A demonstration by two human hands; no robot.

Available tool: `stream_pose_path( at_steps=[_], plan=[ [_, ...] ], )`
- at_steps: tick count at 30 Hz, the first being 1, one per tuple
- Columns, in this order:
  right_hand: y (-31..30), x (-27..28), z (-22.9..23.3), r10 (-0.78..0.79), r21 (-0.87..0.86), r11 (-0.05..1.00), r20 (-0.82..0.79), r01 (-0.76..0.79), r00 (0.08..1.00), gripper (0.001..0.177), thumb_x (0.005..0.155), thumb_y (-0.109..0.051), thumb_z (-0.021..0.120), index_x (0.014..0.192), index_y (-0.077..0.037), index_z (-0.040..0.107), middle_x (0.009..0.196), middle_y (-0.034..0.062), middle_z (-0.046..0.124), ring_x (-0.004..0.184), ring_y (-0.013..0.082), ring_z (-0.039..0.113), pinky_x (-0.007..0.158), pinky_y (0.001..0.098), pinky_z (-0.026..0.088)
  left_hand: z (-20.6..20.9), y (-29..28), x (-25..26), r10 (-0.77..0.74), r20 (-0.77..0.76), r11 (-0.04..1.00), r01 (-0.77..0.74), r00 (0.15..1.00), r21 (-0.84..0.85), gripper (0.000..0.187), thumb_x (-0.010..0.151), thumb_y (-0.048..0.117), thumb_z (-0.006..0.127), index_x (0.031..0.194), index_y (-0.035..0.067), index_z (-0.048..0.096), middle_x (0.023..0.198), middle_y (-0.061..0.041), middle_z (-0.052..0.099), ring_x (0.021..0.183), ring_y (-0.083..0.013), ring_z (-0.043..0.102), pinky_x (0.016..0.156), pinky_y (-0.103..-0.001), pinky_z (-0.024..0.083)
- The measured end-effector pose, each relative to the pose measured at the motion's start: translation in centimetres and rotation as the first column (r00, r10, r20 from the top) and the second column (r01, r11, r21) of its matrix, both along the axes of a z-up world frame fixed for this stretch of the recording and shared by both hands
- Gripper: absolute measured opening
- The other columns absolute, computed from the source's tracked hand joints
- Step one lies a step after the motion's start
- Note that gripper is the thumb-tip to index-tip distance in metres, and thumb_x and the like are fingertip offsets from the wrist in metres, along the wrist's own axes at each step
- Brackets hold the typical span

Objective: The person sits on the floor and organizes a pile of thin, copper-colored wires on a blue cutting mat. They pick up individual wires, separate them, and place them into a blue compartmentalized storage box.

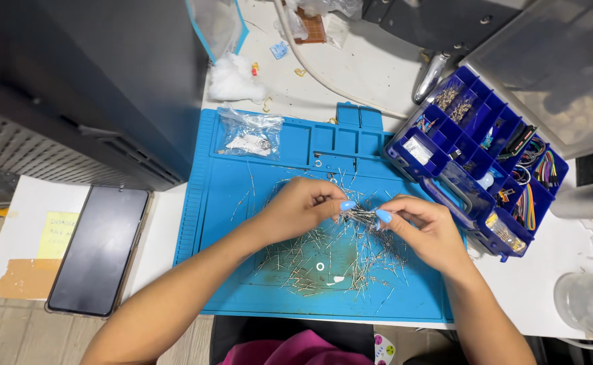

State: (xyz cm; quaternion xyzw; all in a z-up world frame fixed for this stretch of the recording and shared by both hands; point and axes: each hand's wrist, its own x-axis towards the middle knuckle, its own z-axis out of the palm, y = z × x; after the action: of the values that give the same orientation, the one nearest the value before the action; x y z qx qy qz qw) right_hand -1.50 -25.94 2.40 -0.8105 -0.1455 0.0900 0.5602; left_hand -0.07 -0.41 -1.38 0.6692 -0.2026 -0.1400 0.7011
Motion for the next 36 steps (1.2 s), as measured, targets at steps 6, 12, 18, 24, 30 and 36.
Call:
stream_pose_path(
  at_steps=[6,12,18,24,30,36],
  plan=[
    [0.1,0.3,0.6,0.043,-0.067,0.997,-0.027,-0.045,0.999,0.012,0.085,0.003,0.071,0.090,0.000,0.081,0.070,0.0120,0.073,0.069,0.0189,0.065,0.071,0.0416,0.060,-0.9,-0.3,0.4,0.053,-0.015,0.999,-0.053,0.998,-0.008,0.009,0.097,0.010,0.067,0.096,0.007,0.075,0.070,-0.005,0.072,0.059,-0.0081,0.056,0.055,-0.023,0.048],
    [2.1,-0.1,1.4,0.106,-0.173,0.982,0.165,-0.077,0.981,0.027,0.076,-0.001,0.082,0.102,-0.002,0.077,0.086,0.0133,0.074,0.072,0.0226,0.067,0.067,0.0379,0.057,-0.6,-0.3,0.6,0.065,0.008,0.998,-0.065,0.998,0.011,0.009,0.097,0.011,0.068,0.097,0.007,0.076,0.071,-0.005,0.074,0.061,-0.0090,0.057,0.057,-0.023,0.048],
    [1.8,-0.4,-1.4,-0.024,0.162,0.987,0.119,0.004,0.993,0.011,0.085,0.004,0.074,0.095,0.005,0.077,0.084,0.0157,0.075,0.071,0.0171,0.068,0.067,0.0303,0.059,-0.1,-1.2,-0.9,0.010,-0.017,0.997,-0.011,1.000,-0.078,0.007,0.095,0.010,0.069,0.096,0.007,0.075,0.072,-0.006,0.074,0.065,-0.0091,0.059,0.060,-0.024,0.049],
    [1.4,-0.3,-2.8,-0.051,0.405,0.913,-0.018,0.054,0.999,0.004,0.086,0.009,0.068,0.087,0.011,0.072,0.085,0.0247,0.071,0.072,0.0249,0.068,0.070,0.0382,0.060,-0.5,-1.5,-1.0,-0.011,-0.078,0.991,0.001,0.997,-0.132,0.008,0.096,0.011,0.069,0.097,0.007,0.076,0.072,-0.006,0.072,0.067,-0.0074,0.057,0.061,-0.022,0.048],
    [1.9,-0.8,-2.4,0.003,0.450,0.889,-0.179,0.080,0.984,0.008,0.081,0.009,0.073,0.082,0.005,0.067,0.089,0.0247,0.076,0.076,0.0252,0.076,0.072,0.0384,0.063,-0.3,-1.4,-0.8,-0.010,-0.122,0.984,-0.012,0.993,-0.178,0.008,0.095,0.013,0.071,0.098,0.009,0.077,0.075,-0.004,0.073,0.070,-0.0056,0.058,0.063,-0.020,0.048],
    [1.9,-1.0,-3.0,0.034,0.441,0.895,-0.233,0.075,0.972,0.011,0.080,0.013,0.073,0.085,0.007,0.065,0.081,0.0242,0.075,0.070,0.0256,0.078,0.066,0.0373,0.066,-0.6,-1.6,-1.0,-0.020,-0.147,0.985,-0.006,0.989,-0.174,0.011,0.091,0.011,0.076,0.101,0.007,0.077,0.077,-0.005,0.074,0.073,-0.0064,0.062,0.065,-0.020,0.050]
  ],
)
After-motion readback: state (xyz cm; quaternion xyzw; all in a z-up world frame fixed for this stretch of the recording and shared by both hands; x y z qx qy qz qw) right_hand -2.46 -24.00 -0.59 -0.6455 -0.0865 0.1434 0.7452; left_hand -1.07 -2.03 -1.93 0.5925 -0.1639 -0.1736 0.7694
